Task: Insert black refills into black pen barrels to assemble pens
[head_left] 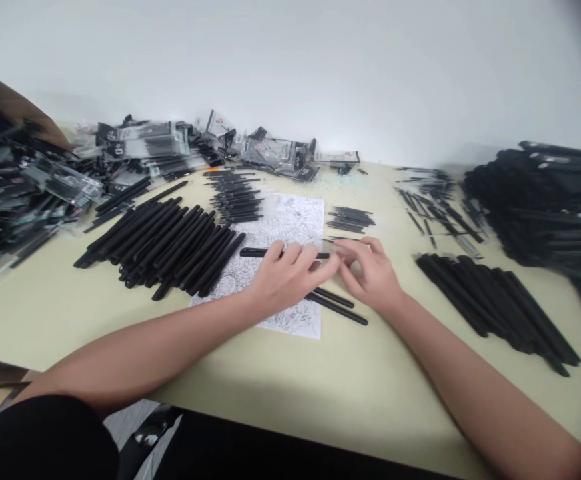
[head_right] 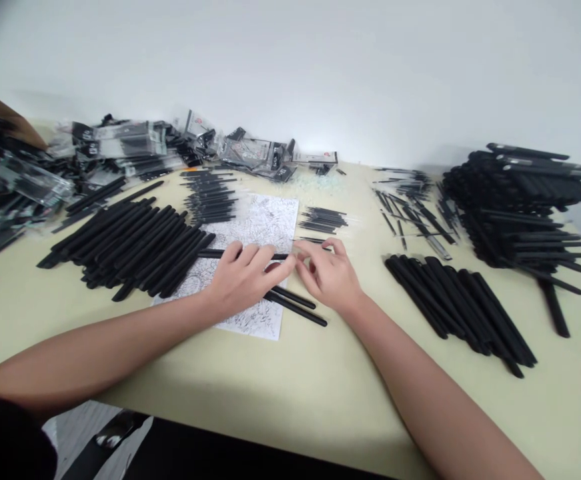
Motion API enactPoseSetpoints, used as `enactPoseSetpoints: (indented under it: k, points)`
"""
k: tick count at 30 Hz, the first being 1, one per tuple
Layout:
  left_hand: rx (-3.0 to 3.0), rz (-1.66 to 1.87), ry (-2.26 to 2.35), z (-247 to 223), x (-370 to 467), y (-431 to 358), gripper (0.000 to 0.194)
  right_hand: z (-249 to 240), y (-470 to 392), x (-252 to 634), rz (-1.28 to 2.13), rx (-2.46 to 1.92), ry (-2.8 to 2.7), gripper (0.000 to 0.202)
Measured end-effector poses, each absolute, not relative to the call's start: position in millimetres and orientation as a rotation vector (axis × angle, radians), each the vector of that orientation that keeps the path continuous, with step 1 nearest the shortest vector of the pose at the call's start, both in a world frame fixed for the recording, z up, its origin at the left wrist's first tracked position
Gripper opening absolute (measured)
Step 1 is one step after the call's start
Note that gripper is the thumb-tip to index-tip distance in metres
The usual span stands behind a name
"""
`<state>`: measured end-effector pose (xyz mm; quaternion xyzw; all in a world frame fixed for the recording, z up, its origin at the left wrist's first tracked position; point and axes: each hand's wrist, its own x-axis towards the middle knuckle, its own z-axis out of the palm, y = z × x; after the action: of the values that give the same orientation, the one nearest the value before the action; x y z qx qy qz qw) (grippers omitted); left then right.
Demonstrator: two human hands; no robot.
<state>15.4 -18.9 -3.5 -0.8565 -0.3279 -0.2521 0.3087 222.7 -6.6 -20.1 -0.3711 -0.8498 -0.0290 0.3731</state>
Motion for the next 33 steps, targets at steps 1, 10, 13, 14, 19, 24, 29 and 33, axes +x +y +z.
enactPoseSetpoints:
  k: [1,10,13,14,19,24,29,33]
  points:
    - [-2.234,-0.672,-0.876,-3,15,-19,0.026,-20,-7,222,-0.059,-0.981,-2.156,0.034]
    - [-2.040,-0.655,-0.968,-1,18,-21,0.016,-22,-6,223,0.014,-1.065,-2.124,0.032]
    - [-1.996,-0.600,-1.030,-1,19,-24,0.016,-22,-5,222,0.032,-1.094,-2.122,0.031]
    - [-1.982,-0.579,-1.064,0,19,-24,0.017,-22,-5,222,0.036,-1.100,-2.119,0.030]
    - [-2.023,-0.470,-1.248,5,14,-20,0.025,-22,-5,223,0.057,-1.114,-2.119,0.028]
    - [-2.084,-0.437,-1.503,16,6,-10,0.031,-22,-5,223,0.086,-1.154,-2.123,0.025]
    - [-2.024,-0.325,-1.790,20,3,-7,0.031,-23,-4,223,0.114,-1.152,-2.128,0.026]
    - [-1.990,-0.144,-1.937,19,1,-7,0.035,-22,-4,223,0.128,-1.159,-2.122,0.025]
